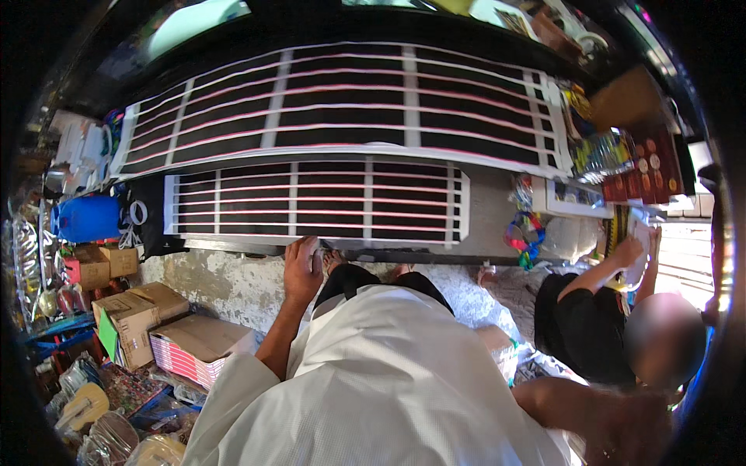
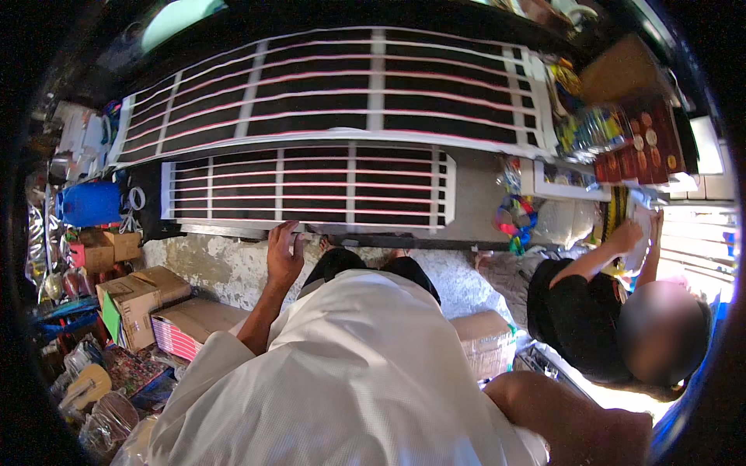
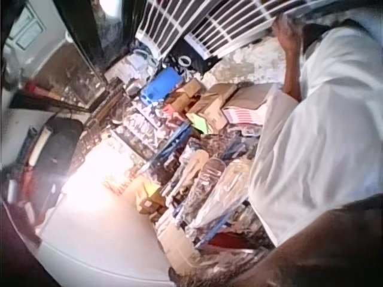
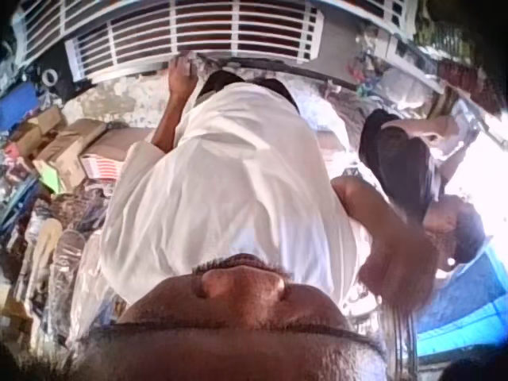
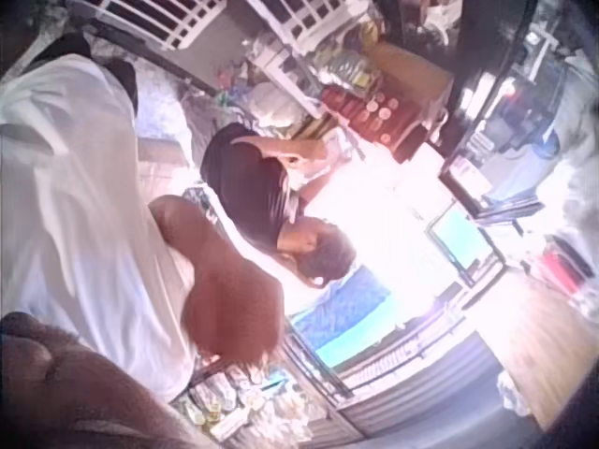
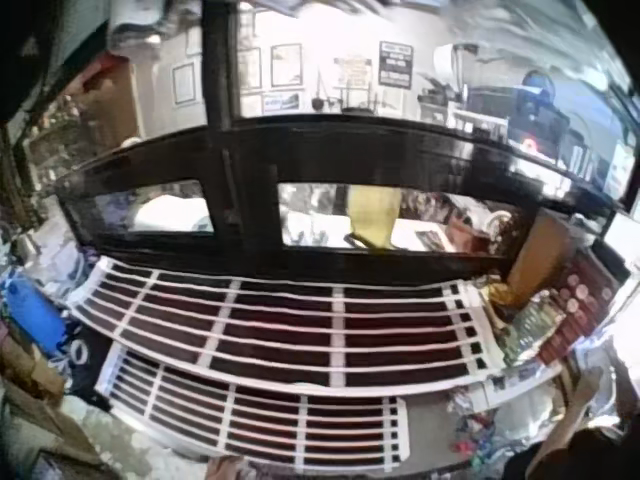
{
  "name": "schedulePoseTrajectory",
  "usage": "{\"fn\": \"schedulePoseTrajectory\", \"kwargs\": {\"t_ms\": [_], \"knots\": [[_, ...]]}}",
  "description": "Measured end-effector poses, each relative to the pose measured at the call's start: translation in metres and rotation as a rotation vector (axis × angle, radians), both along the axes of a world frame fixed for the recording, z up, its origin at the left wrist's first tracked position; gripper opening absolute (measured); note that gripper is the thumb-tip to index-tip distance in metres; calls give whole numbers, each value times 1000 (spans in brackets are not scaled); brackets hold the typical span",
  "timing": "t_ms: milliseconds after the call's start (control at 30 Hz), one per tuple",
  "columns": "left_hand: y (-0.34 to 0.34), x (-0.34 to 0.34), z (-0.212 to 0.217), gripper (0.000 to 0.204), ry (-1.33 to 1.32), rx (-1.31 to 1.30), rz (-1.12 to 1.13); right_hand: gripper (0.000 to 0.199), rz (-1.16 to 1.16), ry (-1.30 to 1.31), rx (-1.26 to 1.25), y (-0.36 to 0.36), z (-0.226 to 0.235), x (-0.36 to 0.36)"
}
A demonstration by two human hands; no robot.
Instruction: The person assembles a metal grill by aligning and pressing together white-framed panels with pink horizontal bars. They then place a red printed sheet over the assembled grill and handle a black cloth and a white cable on the table.
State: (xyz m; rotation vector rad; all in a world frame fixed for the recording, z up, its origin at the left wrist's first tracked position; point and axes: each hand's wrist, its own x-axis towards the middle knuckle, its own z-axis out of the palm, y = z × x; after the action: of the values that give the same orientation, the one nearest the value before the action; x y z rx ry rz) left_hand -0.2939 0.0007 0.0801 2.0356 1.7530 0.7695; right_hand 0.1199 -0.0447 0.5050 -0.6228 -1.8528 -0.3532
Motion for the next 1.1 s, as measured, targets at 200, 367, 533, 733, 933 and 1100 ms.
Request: {"fn": "schedulePoseTrajectory", "kwargs": {"t_ms": [200, 367, 533, 733, 933, 1100], "knots": [[17, 89, -9, 29, 68, -51, -124, 17, -570, 239, -1400, 45, -317, 60], [23, 122, -28, 28, 106, -4, -100, 22, -586, 292, -1418, 34, -470, 63], [17, 129, -44, 24, 146, -71, -63, 27, -629, 285, -1436, 46, -492, 52], [13, 127, -52, 28, 166, 14, -27, 22, -625, 235, -1432, 51, -500, 50], [7, 123, -53, 36, 189, -35, -2, 19, -645, 243, -1464, 57, -499, 43], [3, 126, -49, 36, 263, -15, 8, 19, -677, 255, -1477, 59, -492, 40]]}}
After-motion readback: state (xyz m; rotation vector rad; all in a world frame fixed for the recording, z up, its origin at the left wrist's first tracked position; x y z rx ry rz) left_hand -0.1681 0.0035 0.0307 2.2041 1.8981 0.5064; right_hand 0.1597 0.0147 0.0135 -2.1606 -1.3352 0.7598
